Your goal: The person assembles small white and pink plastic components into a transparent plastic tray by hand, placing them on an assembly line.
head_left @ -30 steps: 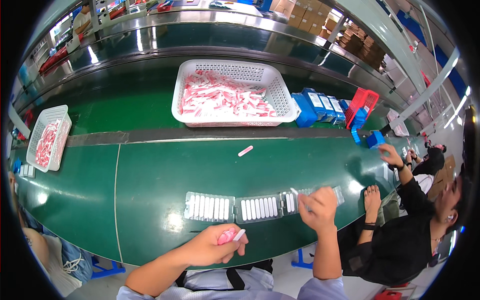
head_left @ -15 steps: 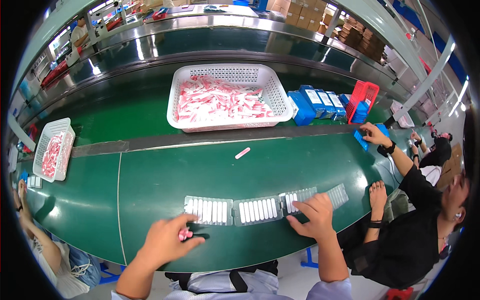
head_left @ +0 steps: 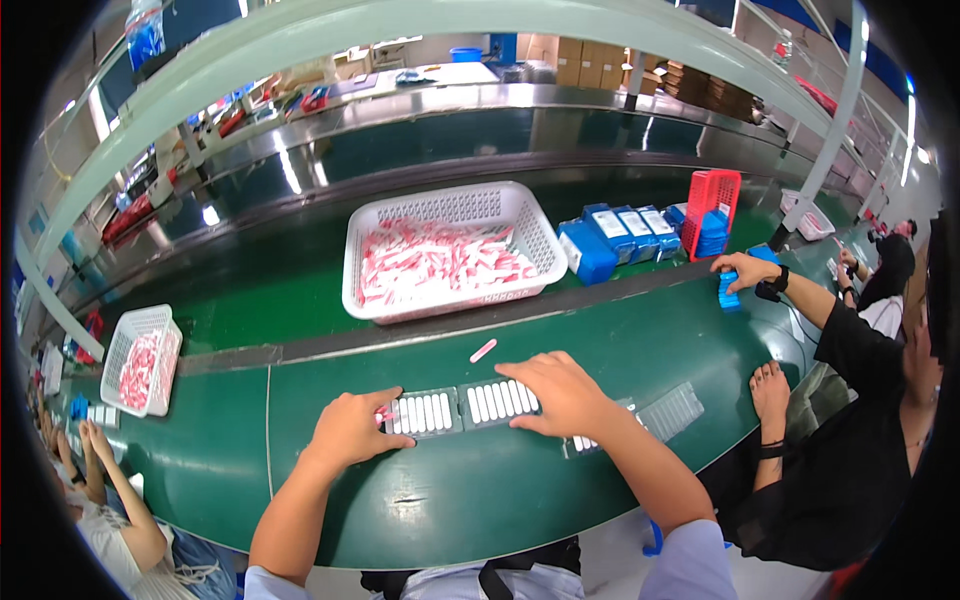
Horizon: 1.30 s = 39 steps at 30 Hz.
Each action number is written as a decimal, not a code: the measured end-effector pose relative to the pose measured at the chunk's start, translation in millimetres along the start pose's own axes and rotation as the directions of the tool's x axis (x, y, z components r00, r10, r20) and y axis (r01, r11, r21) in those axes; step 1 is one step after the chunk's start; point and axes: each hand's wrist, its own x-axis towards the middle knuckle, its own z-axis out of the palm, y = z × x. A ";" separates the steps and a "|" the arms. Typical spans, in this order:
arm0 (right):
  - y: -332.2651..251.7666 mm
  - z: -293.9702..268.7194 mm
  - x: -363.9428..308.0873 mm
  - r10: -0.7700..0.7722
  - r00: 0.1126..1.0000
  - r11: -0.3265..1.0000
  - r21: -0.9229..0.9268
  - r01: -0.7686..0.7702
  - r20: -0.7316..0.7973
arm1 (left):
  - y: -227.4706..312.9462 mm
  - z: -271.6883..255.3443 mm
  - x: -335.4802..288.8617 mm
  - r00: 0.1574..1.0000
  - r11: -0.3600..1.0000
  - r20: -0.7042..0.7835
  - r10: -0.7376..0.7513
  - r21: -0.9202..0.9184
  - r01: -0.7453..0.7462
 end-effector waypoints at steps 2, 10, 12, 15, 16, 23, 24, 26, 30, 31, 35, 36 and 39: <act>11.9 -8.9 4.0 0.100 0.994 0.995 0.016 -0.101 0.046 | 10.9 3.9 18.3 1.000 1.000 -0.019 0.002 -0.015 -0.002; 64.9 -46.9 -53.3 0.414 0.908 0.906 0.120 -0.405 -0.060 | 88.2 30.2 85.0 0.993 0.993 0.018 0.114 -0.022 -0.114; 67.3 -57.2 -61.0 0.481 0.875 0.874 0.105 -0.475 -0.049 | 105.9 40.3 102.2 0.990 0.991 -0.024 0.136 0.000 -0.136; 82.7 -53.3 -69.1 0.506 0.860 0.857 0.153 -0.492 -0.065 | 131.1 32.9 120.7 0.981 0.989 0.165 0.098 -0.124 -0.078; 85.6 -51.3 -72.9 0.507 0.860 0.857 0.148 -0.494 -0.065 | 133.1 36.7 122.0 0.981 0.988 0.164 0.101 -0.128 -0.080; 68.6 -61.5 -66.8 0.392 0.875 0.907 -0.036 -0.419 -0.285 | 163.4 66.1 54.6 0.892 0.891 0.106 0.439 -0.181 -0.417; 67.2 -64.3 -64.9 0.343 0.877 0.919 -0.074 -0.388 -0.338 | 175.2 65.1 44.2 0.878 0.896 0.182 0.443 -0.096 -0.433; 64.3 -64.1 -60.0 0.313 0.877 0.933 -0.052 -0.355 -0.365 | 179.5 80.9 41.3 0.868 0.896 0.225 0.442 -0.059 -0.441; 60.5 -62.9 -50.2 0.193 0.883 0.965 -0.081 -0.250 -0.427 | 167.6 81.1 50.4 0.884 0.905 0.194 0.426 -0.060 -0.422; 57.8 -63.4 -46.5 0.155 0.876 0.974 -0.077 -0.213 -0.456 | 158.8 74.8 48.5 0.887 0.911 0.210 0.411 -0.057 -0.409; 46.6 -59.3 -40.0 0.096 0.863 0.973 -0.134 -0.186 -0.495 | 100.9 46.0 18.7 0.910 0.943 0.256 0.327 -0.022 -0.333; 44.0 -56.2 -37.3 0.065 0.871 0.980 -0.133 -0.147 -0.486 | 82.4 39.1 9.0 0.925 0.953 0.233 0.299 -0.018 -0.303; 28.4 -43.2 -27.6 0.017 0.899 0.976 -0.187 -0.109 -0.439 | 31.1 22.4 -21.7 0.946 0.972 0.231 0.226 0.004 -0.233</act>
